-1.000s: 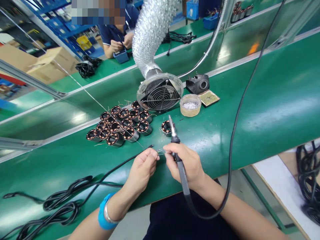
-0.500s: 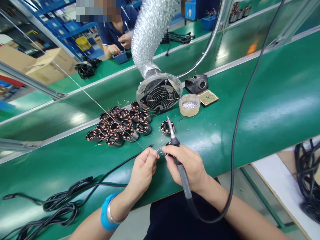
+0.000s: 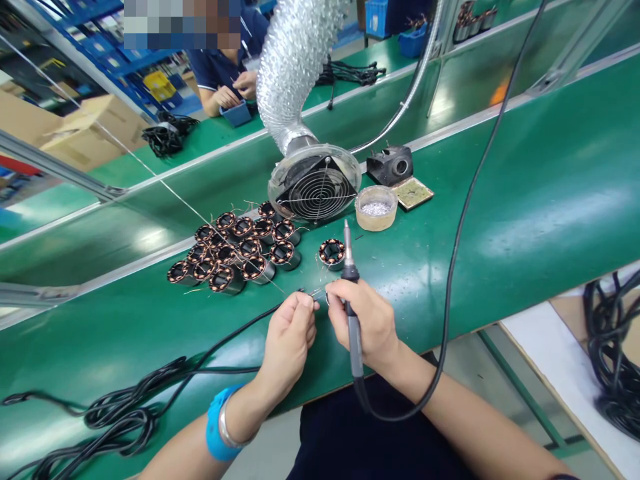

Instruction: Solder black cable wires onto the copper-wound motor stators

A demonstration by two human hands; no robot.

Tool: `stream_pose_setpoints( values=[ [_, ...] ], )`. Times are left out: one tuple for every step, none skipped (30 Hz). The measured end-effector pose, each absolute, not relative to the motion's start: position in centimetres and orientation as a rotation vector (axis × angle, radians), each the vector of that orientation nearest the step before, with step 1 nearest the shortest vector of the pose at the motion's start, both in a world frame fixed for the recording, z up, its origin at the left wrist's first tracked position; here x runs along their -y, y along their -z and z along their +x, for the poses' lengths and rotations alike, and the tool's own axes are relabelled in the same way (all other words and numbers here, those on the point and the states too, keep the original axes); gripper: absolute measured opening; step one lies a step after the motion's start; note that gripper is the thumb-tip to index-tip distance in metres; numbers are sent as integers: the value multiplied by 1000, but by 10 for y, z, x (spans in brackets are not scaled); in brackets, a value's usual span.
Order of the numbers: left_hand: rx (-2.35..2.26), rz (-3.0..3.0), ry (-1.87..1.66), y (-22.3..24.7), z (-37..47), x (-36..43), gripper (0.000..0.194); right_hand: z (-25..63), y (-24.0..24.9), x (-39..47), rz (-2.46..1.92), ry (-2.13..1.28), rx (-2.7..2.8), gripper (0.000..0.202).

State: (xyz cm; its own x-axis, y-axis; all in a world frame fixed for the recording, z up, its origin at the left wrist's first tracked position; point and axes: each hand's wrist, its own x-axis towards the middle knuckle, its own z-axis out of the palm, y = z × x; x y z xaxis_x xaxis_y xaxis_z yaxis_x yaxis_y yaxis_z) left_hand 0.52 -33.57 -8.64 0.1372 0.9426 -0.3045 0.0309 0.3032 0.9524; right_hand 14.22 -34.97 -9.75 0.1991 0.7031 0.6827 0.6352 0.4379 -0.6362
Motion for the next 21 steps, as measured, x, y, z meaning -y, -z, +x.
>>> stream_pose_setpoints(
  values=[
    [-1244, 1064, -880, 86, 5, 335, 39, 143, 97, 350, -1232, -67, 1518, 26],
    [-1248, 1079, -880, 86, 5, 335, 39, 144, 95, 351, -1220, -66, 1548, 26],
    [-1255, 1095, -879, 86, 5, 335, 38, 145, 94, 352, -1212, -67, 1571, 27],
    [-1263, 1109, -875, 86, 4, 334, 38, 147, 93, 353, -1209, -71, 1585, 28],
    [-1272, 1120, -872, 86, 4, 334, 38, 148, 92, 354, -1207, -84, 1594, 29],
    [-1279, 1130, -868, 86, 4, 334, 38, 150, 90, 356, -1205, -105, 1600, 31],
    [-1284, 1137, -864, 86, 4, 334, 38, 152, 89, 358, -1201, -132, 1604, 32],
    [-1287, 1143, -861, 86, 4, 334, 38, 155, 86, 361, -1197, -161, 1601, 33],
    [-1288, 1148, -858, 86, 3, 334, 38, 158, 83, 364, -1197, -195, 1594, 34],
    [-1287, 1150, -856, 85, 3, 334, 38, 161, 79, 368, -1201, -234, 1583, 35],
    [-1286, 1151, -854, 85, 3, 334, 39, 166, 74, 371, -1207, -279, 1574, 38],
    [-1285, 1151, -852, 85, 3, 334, 39, 170, 68, 375, -1210, -323, 1567, 39],
    [-1286, 1149, -850, 85, 3, 334, 39, 175, 62, 378, -1208, -363, 1565, 40],
    [-1287, 1148, -848, 85, 3, 334, 39, 179, 56, 380, -1201, -396, 1564, 39],
    [-1288, 1147, -848, 85, 3, 334, 39, 183, 51, 382, -1189, -418, 1566, 37],
    [-1290, 1146, -846, 85, 3, 334, 40, 186, 46, 383, -1181, -432, 1566, 33],
    [-1291, 1145, -845, 85, 3, 334, 40, 188, 43, 384, -1181, -441, 1560, 30],
    [-1291, 1144, -843, 85, 3, 334, 40, 189, 40, 384, -1187, -445, 1545, 27],
    [-1292, 1143, -841, 86, 3, 334, 40, 190, 39, 384, -1200, -450, 1525, 25],
    [-1294, 1142, -837, 86, 3, 334, 40, 190, 39, 383, -1211, -451, 1500, 22],
    [-1297, 1141, -833, 86, 3, 334, 40, 189, 40, 383, -1222, -452, 1473, 20]
  ],
)
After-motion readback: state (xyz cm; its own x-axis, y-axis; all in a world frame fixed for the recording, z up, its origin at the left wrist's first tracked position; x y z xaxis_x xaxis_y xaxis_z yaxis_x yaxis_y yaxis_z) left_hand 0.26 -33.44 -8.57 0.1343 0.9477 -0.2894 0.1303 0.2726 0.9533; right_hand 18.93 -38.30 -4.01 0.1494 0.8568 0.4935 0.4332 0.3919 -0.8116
